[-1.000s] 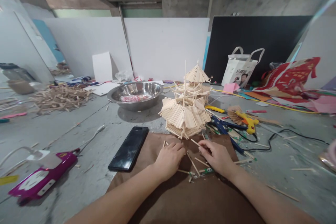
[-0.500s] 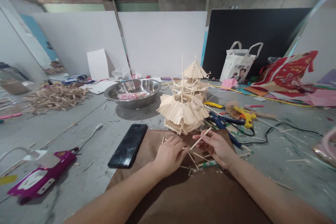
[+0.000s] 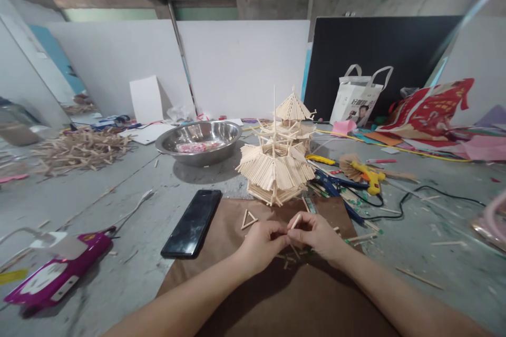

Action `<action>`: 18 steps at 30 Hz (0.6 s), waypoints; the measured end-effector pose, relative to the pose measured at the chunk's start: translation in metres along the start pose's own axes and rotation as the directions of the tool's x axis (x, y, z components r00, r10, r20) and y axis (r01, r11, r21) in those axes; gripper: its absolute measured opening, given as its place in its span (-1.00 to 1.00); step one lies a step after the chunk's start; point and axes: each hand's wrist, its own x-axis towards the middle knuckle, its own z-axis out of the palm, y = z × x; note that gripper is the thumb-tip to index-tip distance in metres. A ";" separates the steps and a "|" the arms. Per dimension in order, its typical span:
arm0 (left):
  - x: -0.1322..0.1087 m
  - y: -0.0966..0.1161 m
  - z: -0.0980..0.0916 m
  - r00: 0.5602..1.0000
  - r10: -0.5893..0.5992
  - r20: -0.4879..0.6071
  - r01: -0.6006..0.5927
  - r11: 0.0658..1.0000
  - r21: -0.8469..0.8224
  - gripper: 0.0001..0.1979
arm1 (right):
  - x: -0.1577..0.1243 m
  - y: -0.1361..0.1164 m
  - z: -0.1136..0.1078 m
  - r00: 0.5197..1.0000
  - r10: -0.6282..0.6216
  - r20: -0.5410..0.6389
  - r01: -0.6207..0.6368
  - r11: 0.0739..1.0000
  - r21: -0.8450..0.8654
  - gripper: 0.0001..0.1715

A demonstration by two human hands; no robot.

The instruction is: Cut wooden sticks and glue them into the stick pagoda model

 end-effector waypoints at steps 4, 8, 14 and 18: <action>-0.001 -0.001 0.000 0.992 -0.054 0.117 0.070 0.988 -0.136 -0.77 | 0.000 -0.001 -0.002 0.999 0.037 -0.021 -0.036 0.999 0.028 -0.68; -0.001 -0.002 -0.002 0.974 -0.075 0.212 0.102 0.988 -0.118 -0.74 | 0.002 -0.003 -0.012 0.982 0.109 -0.157 -0.093 0.990 0.104 -0.67; 0.002 0.000 -0.017 0.995 0.017 0.101 -0.022 0.999 0.050 -0.77 | 0.003 -0.004 -0.026 0.971 -0.007 -0.241 -0.008 0.998 -0.062 -0.72; 0.008 -0.006 -0.035 0.994 0.106 0.004 -0.104 0.967 0.232 -0.79 | 0.002 -0.002 -0.033 0.967 -0.173 -0.185 0.050 0.846 -0.531 -0.78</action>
